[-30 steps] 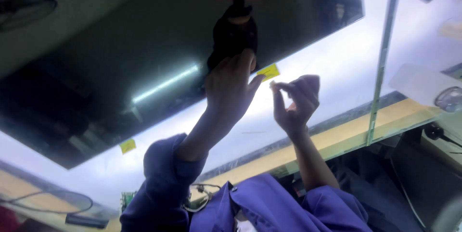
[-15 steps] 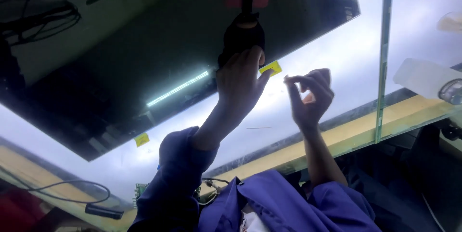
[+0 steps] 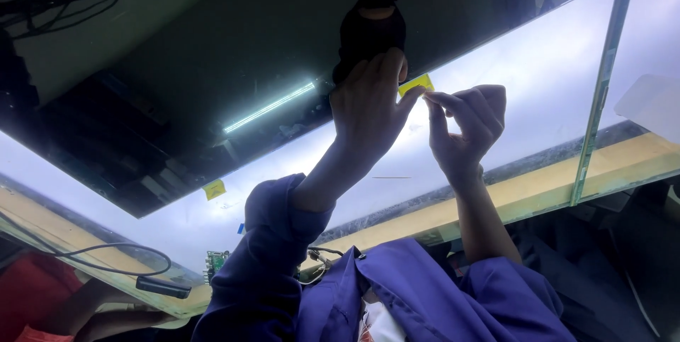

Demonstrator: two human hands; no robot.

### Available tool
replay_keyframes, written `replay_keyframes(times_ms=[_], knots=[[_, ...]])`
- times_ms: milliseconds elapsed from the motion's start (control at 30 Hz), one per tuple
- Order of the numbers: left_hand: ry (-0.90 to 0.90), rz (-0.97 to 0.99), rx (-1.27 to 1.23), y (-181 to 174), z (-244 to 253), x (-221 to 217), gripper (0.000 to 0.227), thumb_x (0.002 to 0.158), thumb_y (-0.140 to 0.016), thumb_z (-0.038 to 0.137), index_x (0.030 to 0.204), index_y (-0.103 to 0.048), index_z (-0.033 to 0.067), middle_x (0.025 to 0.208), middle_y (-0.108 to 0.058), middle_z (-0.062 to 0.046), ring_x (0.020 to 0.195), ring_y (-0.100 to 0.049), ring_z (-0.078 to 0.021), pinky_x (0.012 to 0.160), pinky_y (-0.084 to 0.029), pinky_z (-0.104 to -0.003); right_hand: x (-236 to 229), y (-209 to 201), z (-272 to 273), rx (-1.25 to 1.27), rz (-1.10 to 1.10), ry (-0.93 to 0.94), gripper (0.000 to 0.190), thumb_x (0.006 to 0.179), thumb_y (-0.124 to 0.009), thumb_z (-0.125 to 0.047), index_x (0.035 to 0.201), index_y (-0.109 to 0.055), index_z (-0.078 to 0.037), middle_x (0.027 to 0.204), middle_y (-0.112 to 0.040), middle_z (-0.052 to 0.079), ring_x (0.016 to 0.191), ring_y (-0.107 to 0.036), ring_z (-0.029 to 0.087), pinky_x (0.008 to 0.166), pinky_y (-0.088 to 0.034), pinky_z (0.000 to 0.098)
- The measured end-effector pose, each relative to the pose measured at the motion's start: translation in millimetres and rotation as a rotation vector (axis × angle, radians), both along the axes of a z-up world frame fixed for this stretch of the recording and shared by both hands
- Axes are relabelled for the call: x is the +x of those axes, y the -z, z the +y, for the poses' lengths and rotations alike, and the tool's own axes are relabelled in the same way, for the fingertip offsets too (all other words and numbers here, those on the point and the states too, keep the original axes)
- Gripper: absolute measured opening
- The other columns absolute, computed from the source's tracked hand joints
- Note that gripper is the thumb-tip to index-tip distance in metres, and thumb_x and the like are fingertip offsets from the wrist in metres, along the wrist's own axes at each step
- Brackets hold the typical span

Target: Repairing a TV screen by applying tape to the panel and connecting/positioning a circuit board.

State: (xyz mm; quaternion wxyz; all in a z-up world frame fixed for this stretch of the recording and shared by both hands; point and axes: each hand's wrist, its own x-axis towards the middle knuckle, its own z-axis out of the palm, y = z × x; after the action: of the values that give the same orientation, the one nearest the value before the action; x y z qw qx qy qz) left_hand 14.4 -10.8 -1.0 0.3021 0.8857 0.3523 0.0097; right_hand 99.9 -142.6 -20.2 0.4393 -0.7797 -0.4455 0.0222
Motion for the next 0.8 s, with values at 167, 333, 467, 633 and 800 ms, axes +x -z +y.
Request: replay_keyframes(times_ms=[167, 333, 467, 633, 800], knots=[[-0.016, -0.029, -0.003, -3.7, 1.1, -0.3, 0.035, 0.075, -0.082, 0.040, 0.081, -0.056, 0.0171, 0.064, -0.061, 0.001, 0.057, -0.064, -0.0152, 0.053, -0.053, -0.026, -2.2, 3.5, -3.2, -0.046, -0.089, -0.016, 0.007, 0.094, -0.073, -0.007, 0.089, -0.078, -0.006, 0.054, -0.047, -0.005, 0.052, -0.045, 0.009, 0.072, -0.039, 0.0303], [0.003, -0.007, -0.034, -2.3, 1.2, -0.7, 0.033, 0.078, -0.081, 0.038, 0.082, -0.053, 0.0197, 0.062, -0.058, 0.003, 0.055, -0.061, -0.0126, 0.051, -0.051, -0.023, 1.6, 6.6, -7.5, 0.001, -0.025, -0.021, 0.011, 0.095, -0.073, -0.012, 0.086, -0.078, -0.007, 0.050, -0.045, -0.007, 0.048, -0.042, 0.007, 0.071, -0.038, 0.0283], [0.006, -0.014, 0.017, -3.0, 0.3, -0.4, 0.036, 0.075, -0.082, 0.041, 0.081, -0.054, 0.0183, 0.063, -0.059, 0.002, 0.055, -0.062, -0.0140, 0.052, -0.051, -0.024, -1.9, -0.5, -0.6, -0.051, -0.089, -0.032, 0.008, 0.094, -0.073, -0.006, 0.089, -0.078, -0.007, 0.052, -0.046, -0.006, 0.049, -0.043, 0.007, 0.068, -0.038, 0.0281], [0.016, -0.008, 0.003, -1.6, 1.6, -0.7, 0.034, 0.079, -0.081, 0.040, 0.081, -0.054, 0.0197, 0.063, -0.059, 0.002, 0.054, -0.061, -0.0117, 0.052, -0.050, -0.021, -1.7, 4.4, -10.0, -0.041, -0.102, 0.013, 0.010, 0.094, -0.074, -0.012, 0.086, -0.078, -0.008, 0.050, -0.043, -0.006, 0.048, -0.041, 0.008, 0.069, -0.039, 0.0276], [0.012, -0.026, -0.024, -2.0, 2.7, 0.1, 0.035, 0.077, -0.082, 0.039, 0.080, -0.054, 0.0184, 0.062, -0.059, 0.001, 0.054, -0.062, -0.0133, 0.051, -0.050, -0.022, -2.2, -3.0, -0.5, -0.067, -0.146, 0.020, 0.009, 0.094, -0.074, -0.012, 0.087, -0.078, -0.009, 0.053, -0.043, -0.007, 0.050, -0.041, 0.007, 0.073, -0.039, 0.0299]])
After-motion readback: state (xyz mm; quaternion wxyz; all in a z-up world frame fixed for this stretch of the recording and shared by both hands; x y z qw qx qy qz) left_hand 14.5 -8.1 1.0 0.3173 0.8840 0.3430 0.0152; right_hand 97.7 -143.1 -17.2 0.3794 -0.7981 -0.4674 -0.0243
